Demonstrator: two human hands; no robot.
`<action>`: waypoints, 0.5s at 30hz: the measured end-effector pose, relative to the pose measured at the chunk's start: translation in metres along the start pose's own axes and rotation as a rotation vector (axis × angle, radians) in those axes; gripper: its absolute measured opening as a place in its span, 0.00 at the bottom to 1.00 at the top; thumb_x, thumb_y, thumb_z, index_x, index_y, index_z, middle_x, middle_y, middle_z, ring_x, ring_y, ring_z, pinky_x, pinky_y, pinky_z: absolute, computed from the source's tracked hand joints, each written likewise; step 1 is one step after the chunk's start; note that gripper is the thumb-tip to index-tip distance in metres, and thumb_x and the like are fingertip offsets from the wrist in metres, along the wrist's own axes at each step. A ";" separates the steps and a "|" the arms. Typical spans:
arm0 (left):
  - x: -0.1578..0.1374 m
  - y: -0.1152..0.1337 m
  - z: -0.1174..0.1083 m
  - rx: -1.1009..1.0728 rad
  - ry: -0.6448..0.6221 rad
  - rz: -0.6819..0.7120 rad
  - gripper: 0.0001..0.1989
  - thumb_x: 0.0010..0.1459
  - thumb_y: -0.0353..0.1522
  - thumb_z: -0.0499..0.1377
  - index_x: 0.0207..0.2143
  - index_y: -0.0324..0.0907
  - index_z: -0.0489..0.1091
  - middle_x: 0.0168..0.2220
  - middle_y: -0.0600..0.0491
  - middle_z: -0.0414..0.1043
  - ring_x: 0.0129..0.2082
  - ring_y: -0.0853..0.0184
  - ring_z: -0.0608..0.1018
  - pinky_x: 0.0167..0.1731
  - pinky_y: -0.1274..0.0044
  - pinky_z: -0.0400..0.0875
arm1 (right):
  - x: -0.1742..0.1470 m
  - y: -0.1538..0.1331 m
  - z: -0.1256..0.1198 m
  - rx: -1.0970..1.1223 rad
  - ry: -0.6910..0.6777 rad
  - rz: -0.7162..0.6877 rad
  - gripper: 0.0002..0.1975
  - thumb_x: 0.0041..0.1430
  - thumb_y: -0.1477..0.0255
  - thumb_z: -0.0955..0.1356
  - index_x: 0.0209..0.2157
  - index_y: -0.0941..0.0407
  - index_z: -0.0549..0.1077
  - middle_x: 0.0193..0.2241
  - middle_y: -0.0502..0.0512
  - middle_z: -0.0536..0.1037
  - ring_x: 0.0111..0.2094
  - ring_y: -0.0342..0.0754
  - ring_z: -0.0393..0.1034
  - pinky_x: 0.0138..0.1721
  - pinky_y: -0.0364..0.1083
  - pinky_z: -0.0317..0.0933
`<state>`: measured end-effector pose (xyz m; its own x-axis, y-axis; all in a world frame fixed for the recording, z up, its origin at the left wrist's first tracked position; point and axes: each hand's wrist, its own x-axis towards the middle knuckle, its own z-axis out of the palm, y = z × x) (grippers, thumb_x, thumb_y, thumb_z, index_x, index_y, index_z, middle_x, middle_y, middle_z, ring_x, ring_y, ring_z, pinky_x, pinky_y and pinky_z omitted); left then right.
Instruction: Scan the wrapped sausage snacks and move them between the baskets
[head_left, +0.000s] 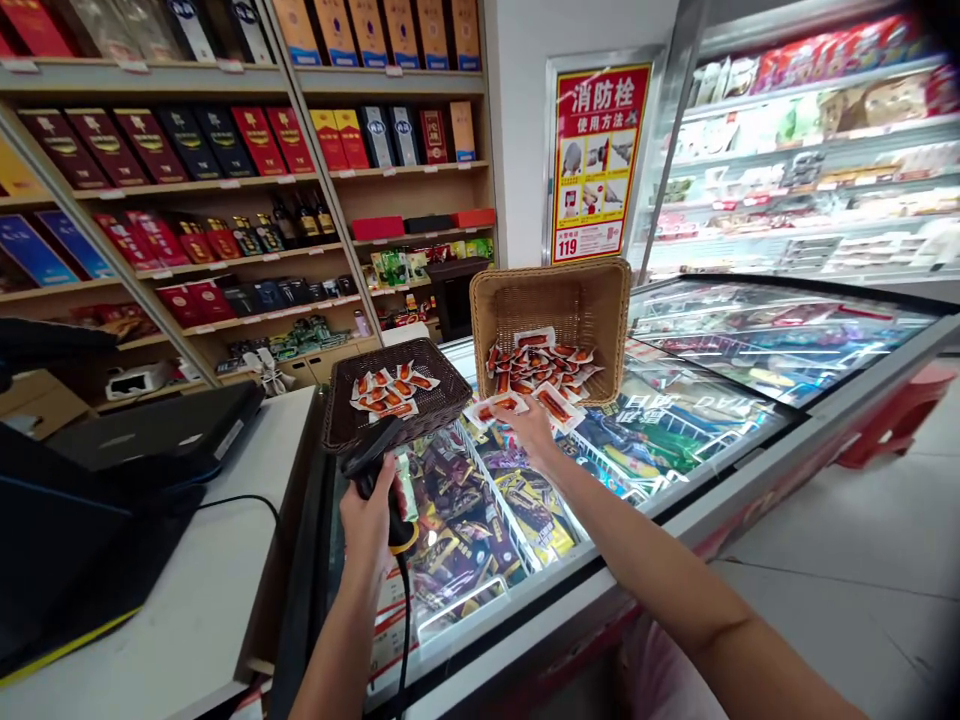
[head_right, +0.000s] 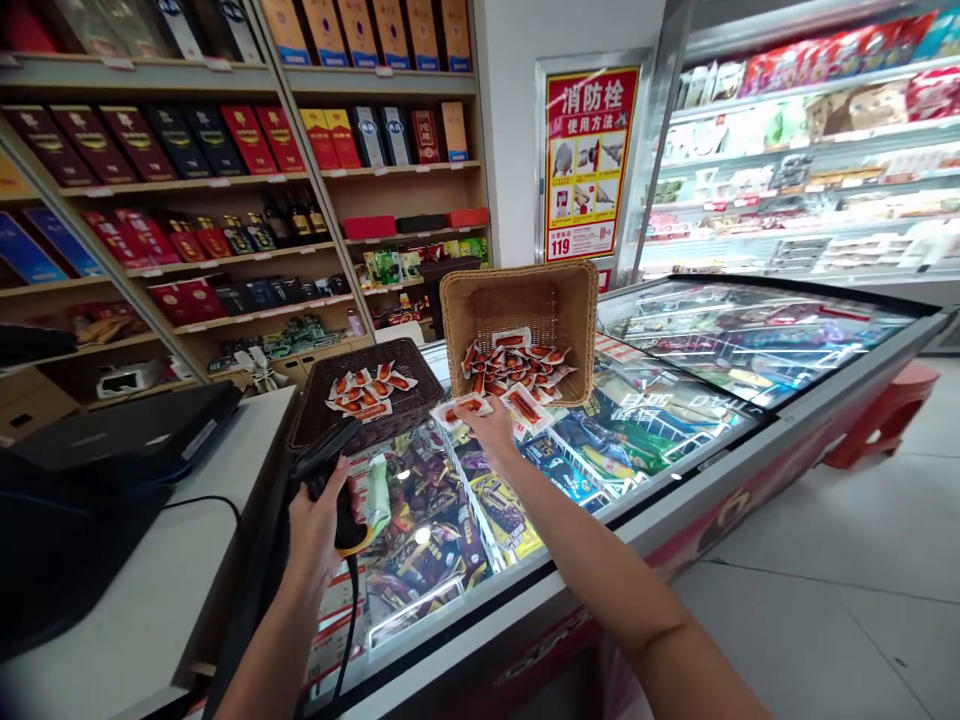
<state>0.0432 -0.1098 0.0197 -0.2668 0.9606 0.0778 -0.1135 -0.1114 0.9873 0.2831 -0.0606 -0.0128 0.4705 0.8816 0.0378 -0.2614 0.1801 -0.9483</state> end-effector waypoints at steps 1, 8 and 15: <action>-0.001 0.000 0.000 -0.003 -0.028 -0.015 0.28 0.41 0.51 0.76 0.30 0.42 0.68 0.21 0.60 0.67 0.15 0.73 0.67 0.15 0.79 0.62 | 0.000 -0.001 -0.001 0.012 0.000 0.014 0.30 0.35 0.55 0.83 0.36 0.52 0.72 0.29 0.51 0.82 0.30 0.52 0.79 0.31 0.49 0.71; -0.004 -0.007 0.006 0.047 -0.198 -0.079 0.28 0.42 0.51 0.76 0.27 0.42 0.67 0.20 0.58 0.68 0.14 0.74 0.66 0.14 0.80 0.60 | -0.003 0.002 -0.002 0.004 0.029 -0.049 0.29 0.42 0.48 0.80 0.37 0.53 0.73 0.32 0.52 0.82 0.29 0.50 0.77 0.27 0.46 0.67; -0.004 -0.017 0.006 0.138 -0.323 -0.062 0.25 0.46 0.50 0.74 0.24 0.42 0.67 0.17 0.57 0.65 0.13 0.73 0.65 0.14 0.80 0.60 | -0.004 0.006 -0.001 -0.052 0.113 -0.116 0.28 0.40 0.48 0.80 0.31 0.54 0.72 0.28 0.48 0.77 0.32 0.47 0.70 0.34 0.45 0.64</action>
<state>0.0518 -0.1108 0.0033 0.0554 0.9978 0.0355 0.0158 -0.0364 0.9992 0.2805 -0.0637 -0.0185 0.5877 0.8008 0.1150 -0.1571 0.2524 -0.9548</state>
